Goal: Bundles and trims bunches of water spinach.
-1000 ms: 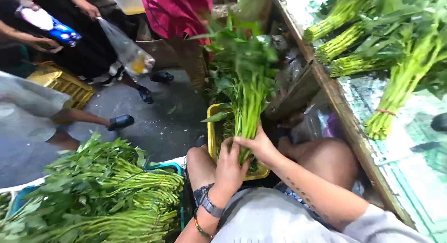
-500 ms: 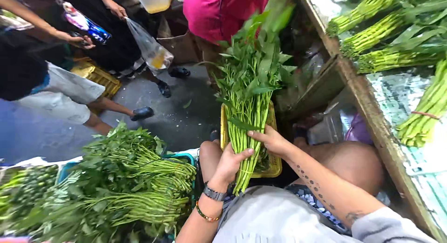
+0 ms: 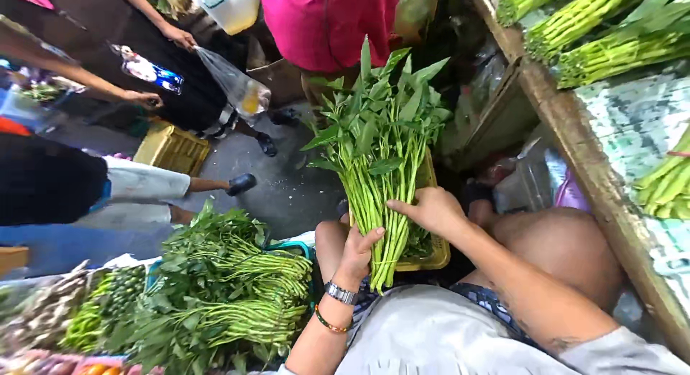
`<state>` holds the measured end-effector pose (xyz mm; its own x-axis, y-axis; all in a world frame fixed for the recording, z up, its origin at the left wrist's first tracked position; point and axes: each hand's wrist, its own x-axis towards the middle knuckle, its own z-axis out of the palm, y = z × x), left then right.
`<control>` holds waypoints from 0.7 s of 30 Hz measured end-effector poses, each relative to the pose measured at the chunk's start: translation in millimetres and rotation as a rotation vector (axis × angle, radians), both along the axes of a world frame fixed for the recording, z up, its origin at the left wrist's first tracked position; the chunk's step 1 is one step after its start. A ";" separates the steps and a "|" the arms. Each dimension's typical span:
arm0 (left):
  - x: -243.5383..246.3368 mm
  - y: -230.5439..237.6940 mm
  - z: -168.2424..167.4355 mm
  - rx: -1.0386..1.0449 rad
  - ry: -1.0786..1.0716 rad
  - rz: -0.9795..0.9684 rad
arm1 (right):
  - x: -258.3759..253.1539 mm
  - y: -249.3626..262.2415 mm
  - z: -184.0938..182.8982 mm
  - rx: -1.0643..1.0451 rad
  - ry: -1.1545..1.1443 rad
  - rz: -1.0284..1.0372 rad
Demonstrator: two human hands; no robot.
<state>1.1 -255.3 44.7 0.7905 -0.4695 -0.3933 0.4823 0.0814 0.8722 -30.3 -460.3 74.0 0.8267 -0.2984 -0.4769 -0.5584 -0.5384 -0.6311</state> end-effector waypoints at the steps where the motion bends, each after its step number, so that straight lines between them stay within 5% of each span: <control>1: -1.0 -1.5 -1.5 0.014 -0.006 0.002 | -3.4 1.6 2.8 -0.139 -0.036 0.031; 8: -5.2 -11.8 -13.9 0.063 -0.028 -0.074 | -5.8 1.0 -27.6 -0.242 -0.759 -0.009; 15: -10.3 -9.9 -19.9 0.029 -0.049 -0.187 | -3.4 1.3 -26.0 -0.216 -0.539 -0.093; 21: -10.2 -4.5 -20.4 -0.027 -0.055 -0.216 | -6.8 10.3 -36.8 -0.359 -0.647 -0.128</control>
